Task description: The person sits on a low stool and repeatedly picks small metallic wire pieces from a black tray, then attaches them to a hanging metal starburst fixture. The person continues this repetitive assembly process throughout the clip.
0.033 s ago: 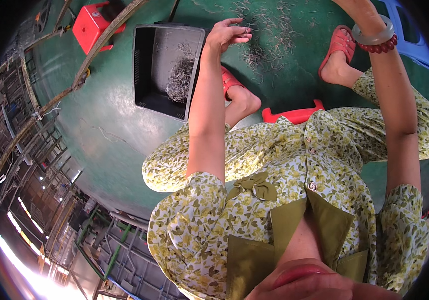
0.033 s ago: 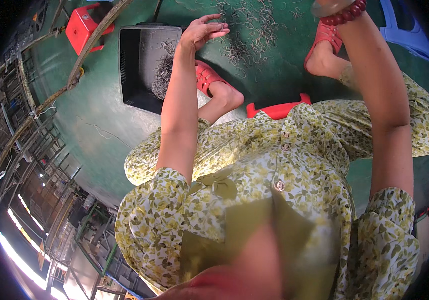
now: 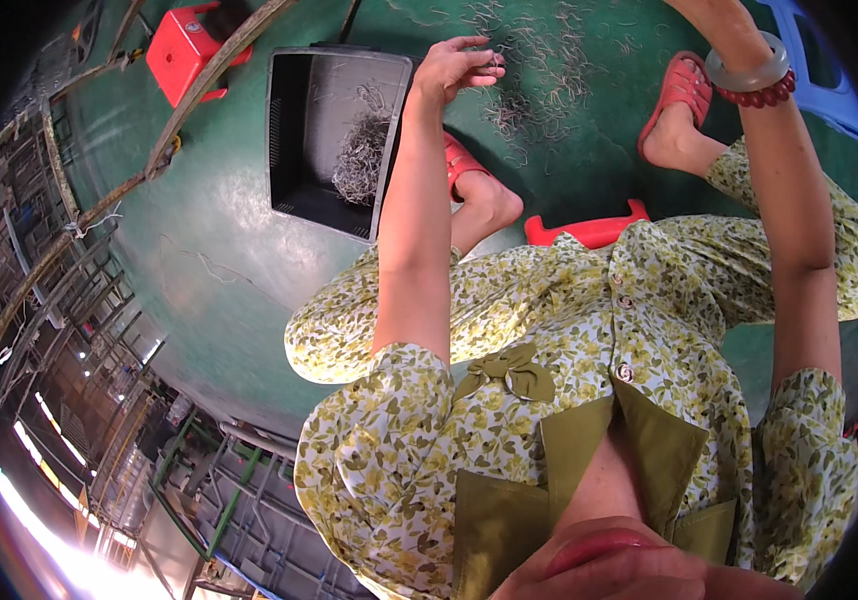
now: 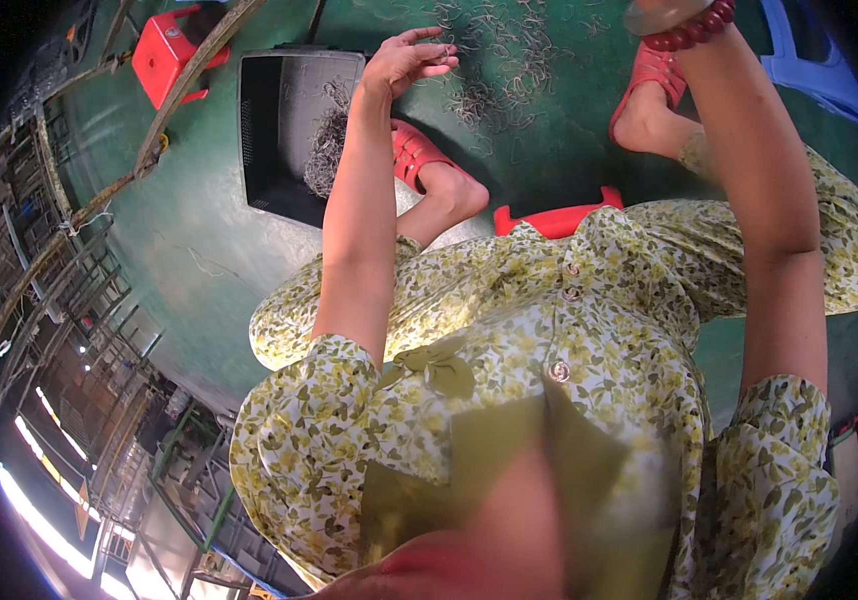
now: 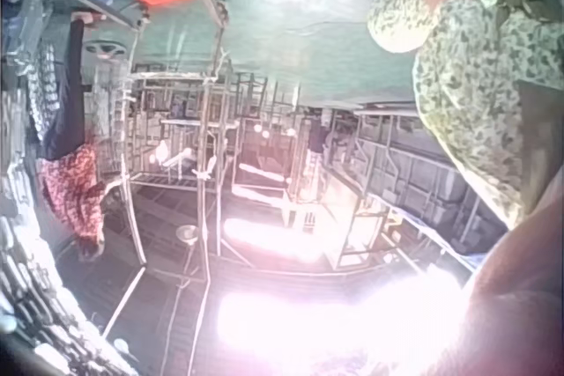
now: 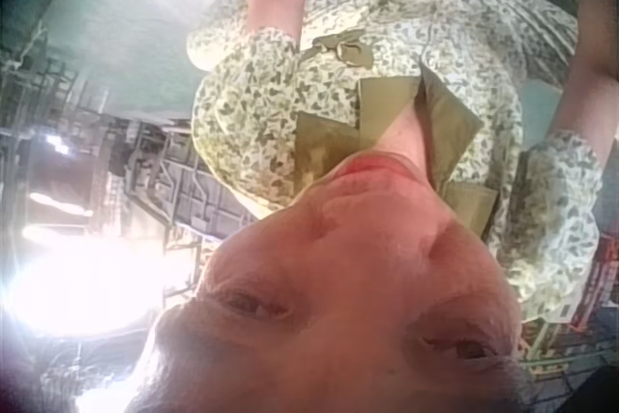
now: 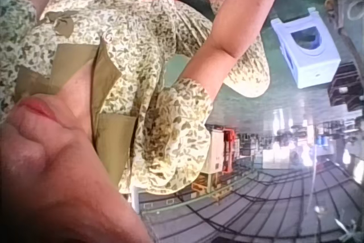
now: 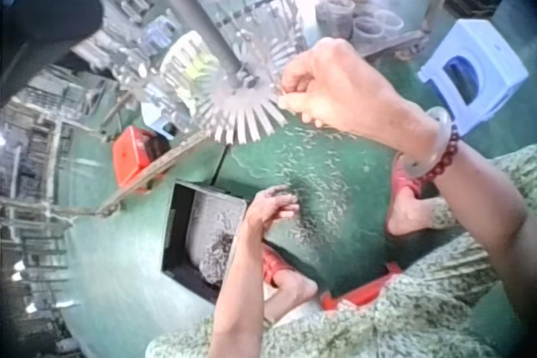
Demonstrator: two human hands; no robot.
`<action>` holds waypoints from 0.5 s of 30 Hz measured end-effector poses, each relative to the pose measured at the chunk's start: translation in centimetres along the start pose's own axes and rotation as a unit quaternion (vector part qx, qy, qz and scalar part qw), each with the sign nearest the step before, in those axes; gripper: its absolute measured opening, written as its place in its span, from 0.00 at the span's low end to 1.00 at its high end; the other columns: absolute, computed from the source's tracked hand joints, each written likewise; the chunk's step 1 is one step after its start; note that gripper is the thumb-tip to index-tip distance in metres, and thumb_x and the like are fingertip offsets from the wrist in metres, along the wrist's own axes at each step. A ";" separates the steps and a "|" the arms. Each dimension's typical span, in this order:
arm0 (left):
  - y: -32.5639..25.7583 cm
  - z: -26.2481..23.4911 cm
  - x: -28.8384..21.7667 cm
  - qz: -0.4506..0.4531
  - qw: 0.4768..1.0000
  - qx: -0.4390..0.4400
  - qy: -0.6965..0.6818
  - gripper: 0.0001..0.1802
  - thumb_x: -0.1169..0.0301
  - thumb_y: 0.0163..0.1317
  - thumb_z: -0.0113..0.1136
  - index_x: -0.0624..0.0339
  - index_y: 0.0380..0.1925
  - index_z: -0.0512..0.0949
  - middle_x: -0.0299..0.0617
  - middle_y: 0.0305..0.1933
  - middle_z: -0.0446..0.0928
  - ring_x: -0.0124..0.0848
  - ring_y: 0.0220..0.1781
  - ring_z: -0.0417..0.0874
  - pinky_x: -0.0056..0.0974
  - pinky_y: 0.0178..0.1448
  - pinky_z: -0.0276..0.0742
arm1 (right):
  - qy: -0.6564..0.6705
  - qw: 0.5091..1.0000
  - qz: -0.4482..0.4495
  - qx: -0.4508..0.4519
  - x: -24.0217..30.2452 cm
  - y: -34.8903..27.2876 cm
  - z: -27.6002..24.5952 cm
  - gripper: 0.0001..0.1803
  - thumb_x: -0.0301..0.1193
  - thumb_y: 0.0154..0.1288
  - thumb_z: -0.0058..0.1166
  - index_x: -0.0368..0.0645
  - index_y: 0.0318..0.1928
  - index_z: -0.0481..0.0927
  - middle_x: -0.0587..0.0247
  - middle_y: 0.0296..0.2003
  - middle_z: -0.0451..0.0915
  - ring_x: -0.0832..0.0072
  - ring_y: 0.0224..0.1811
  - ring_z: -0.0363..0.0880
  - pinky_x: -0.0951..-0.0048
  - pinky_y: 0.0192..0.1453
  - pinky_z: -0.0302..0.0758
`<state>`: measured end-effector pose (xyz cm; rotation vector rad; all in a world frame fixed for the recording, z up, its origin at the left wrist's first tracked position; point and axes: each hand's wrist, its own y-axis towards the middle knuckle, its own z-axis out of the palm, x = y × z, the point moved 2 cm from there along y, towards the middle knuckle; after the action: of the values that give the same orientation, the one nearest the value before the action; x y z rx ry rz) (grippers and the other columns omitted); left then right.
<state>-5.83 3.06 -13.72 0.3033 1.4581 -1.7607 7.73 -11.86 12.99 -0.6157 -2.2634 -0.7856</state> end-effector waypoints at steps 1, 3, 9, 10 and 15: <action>-0.1 0.2 -0.4 -0.007 1.000 -0.004 0.018 0.28 0.79 0.57 0.57 0.70 0.59 0.61 0.57 0.50 0.74 0.41 0.42 0.82 0.31 0.45 0.83 | 0.010 1.000 0.011 0.008 -0.3 0.1 0.0 0.06 0.22 0.52 0.55 0.28 0.27 0.78 0.56 0.18 0.79 0.79 0.18 0.78 0.78 0.21 0.74; 0.2 -0.1 -0.5 0.015 1.000 -0.001 -0.007 0.28 0.78 0.57 0.58 0.71 0.58 0.62 0.56 0.47 0.75 0.41 0.39 0.83 0.33 0.41 0.85 | 0.054 0.995 0.067 0.048 -1.1 0.8 0.4 0.06 0.22 0.52 0.55 0.28 0.27 0.78 0.56 0.18 0.79 0.79 0.18 0.78 0.78 0.21 0.74; 2.0 -0.1 -0.8 0.087 0.994 0.024 -0.063 0.28 0.78 0.57 0.58 0.71 0.57 0.62 0.56 0.46 0.76 0.39 0.40 0.82 0.36 0.43 0.85 | 0.005 1.000 0.014 0.016 0.1 0.2 0.5 0.06 0.22 0.52 0.56 0.29 0.27 0.78 0.56 0.18 0.79 0.78 0.18 0.78 0.78 0.21 0.73; 2.5 -0.5 -0.6 0.088 0.992 0.032 -0.090 0.28 0.79 0.57 0.58 0.70 0.57 0.62 0.56 0.46 0.76 0.39 0.41 0.82 0.37 0.44 0.84 | 0.001 1.000 0.012 0.018 0.2 0.2 0.6 0.06 0.22 0.52 0.56 0.29 0.27 0.78 0.56 0.18 0.79 0.78 0.18 0.78 0.78 0.21 0.73; 0.8 -0.1 -1.9 0.101 0.991 0.018 -0.080 0.29 0.79 0.56 0.58 0.66 0.59 0.63 0.54 0.43 0.77 0.37 0.41 0.82 0.37 0.45 0.83 | 0.027 0.996 0.068 0.046 -0.6 0.6 0.6 0.07 0.23 0.53 0.57 0.29 0.27 0.79 0.56 0.18 0.79 0.78 0.18 0.78 0.78 0.21 0.73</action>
<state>-4.04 3.93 -13.13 0.3100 1.2391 -1.6099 8.25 -11.17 12.41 -0.6890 -2.1707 -0.6219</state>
